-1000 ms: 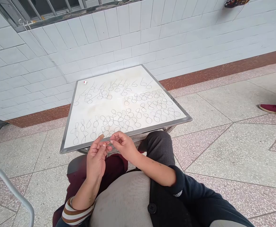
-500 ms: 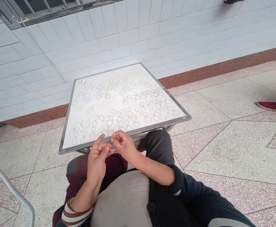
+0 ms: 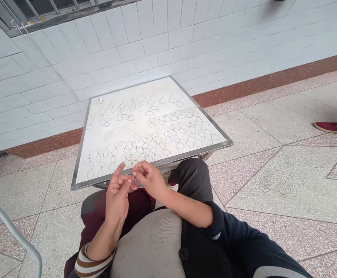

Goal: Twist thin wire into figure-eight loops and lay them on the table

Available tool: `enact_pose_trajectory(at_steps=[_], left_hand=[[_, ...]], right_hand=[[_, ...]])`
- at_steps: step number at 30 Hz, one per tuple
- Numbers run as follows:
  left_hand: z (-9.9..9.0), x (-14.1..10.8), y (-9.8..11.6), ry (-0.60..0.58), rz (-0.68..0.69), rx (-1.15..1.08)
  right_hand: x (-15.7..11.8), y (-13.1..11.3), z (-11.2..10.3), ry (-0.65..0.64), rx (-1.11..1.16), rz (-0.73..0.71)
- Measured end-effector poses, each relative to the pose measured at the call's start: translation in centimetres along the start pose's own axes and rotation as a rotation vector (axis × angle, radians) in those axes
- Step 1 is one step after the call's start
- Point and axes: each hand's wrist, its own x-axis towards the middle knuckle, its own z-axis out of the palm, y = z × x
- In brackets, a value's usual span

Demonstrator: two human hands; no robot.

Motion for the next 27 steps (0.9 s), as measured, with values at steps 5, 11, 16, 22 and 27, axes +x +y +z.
enact_pose_trajectory(at_steps=[5, 11, 16, 22, 27], left_hand=[[0.0, 0.0, -0.1, 0.025, -0.022, -0.031], [0.0, -0.1, 0.2, 0.014, -0.046, -0.108], [-0.1, -0.1, 0.1, 0.017, -0.043, -0.062], [-0.2, 0.0, 0.2, 0.028, -0.058, -0.074], [-0.1, 0.0, 0.5, 0.038, -0.072, -0.05]], right_hand=[[0.0, -0.3, 0.1, 0.007, 0.026, 0.01], [0.2, -0.9, -0.1, 0.033, 0.03, 0.005], [0.2, -1.1, -0.1, 0.042, 0.02, 0.015], [0.2, -1.2, -0.2, 0.01, 0.014, 0.011], [0.3, -1.1, -0.3, -0.015, 0.016, 0.027]])
